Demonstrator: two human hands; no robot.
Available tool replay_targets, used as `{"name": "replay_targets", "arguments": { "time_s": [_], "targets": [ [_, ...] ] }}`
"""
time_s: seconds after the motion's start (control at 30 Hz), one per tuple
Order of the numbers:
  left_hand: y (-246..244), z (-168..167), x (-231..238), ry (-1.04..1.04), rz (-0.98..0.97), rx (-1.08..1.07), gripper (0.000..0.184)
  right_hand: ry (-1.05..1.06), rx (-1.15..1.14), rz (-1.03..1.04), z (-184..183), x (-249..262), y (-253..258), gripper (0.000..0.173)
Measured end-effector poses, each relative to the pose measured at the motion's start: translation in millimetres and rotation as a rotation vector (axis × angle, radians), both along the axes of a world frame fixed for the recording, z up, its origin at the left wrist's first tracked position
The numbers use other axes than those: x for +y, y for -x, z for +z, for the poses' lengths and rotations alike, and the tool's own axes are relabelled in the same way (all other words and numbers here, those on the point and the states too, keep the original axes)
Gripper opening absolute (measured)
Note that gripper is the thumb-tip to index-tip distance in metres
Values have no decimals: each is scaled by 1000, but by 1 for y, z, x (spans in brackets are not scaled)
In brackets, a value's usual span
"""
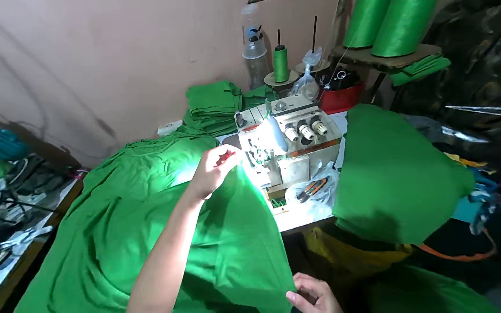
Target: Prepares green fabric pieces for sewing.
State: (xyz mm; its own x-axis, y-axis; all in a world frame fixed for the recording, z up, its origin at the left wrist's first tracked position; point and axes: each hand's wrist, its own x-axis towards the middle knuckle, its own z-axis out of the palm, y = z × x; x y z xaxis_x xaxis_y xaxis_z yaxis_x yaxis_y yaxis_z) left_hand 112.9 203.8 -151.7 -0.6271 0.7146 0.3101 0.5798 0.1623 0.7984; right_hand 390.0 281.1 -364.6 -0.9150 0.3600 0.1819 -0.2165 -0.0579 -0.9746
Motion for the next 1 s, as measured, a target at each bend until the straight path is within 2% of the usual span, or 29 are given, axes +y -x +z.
{"name": "replay_targets", "arguments": {
  "time_s": [0.1, 0.17, 0.23, 0.3, 0.37, 0.43, 0.5, 0.67, 0.77, 0.83, 0.93, 1.0],
  "targets": [
    [0, -10, 3, 20, 32, 95, 9, 69, -56, 16, 4, -8, -10, 10],
    [1, -25, 8, 120, 139, 126, 10, 115, -93, 56, 2, -12, -14, 15],
    [3, -45, 13, 246, 227, 127, 13, 107, -124, 71, -7, -15, -15, 13],
    [1, -63, 17, 272, 310, 231, 14, 79, -129, 71, -13, -18, -17, 14],
    [-14, -67, 20, 305, 391, 360, 15, 77, -149, 61, -13, -21, -19, 14],
    [-32, -67, 23, 462, 463, 495, 16, 102, -186, 32, -11, -23, -19, 11],
    [-52, -73, 25, 524, 500, 532, 22, 127, -230, 21, -9, -24, -18, 11],
    [-70, -105, 19, 436, 479, 628, 37, 116, -243, 5, -10, -22, -24, 8],
    [-74, -117, 19, 323, 441, 703, 36, 144, -244, 22, -12, -22, -39, 5],
    [-75, -120, 24, 284, 401, 710, 36, 163, -275, 8, -13, -19, -41, 6],
    [-74, -116, 28, 341, 384, 590, 38, 201, -310, -85, -9, -11, -35, 11],
    [-70, -116, 27, 286, 409, 617, 35, 234, -291, -94, -6, -8, -33, 15]
  ]
}}
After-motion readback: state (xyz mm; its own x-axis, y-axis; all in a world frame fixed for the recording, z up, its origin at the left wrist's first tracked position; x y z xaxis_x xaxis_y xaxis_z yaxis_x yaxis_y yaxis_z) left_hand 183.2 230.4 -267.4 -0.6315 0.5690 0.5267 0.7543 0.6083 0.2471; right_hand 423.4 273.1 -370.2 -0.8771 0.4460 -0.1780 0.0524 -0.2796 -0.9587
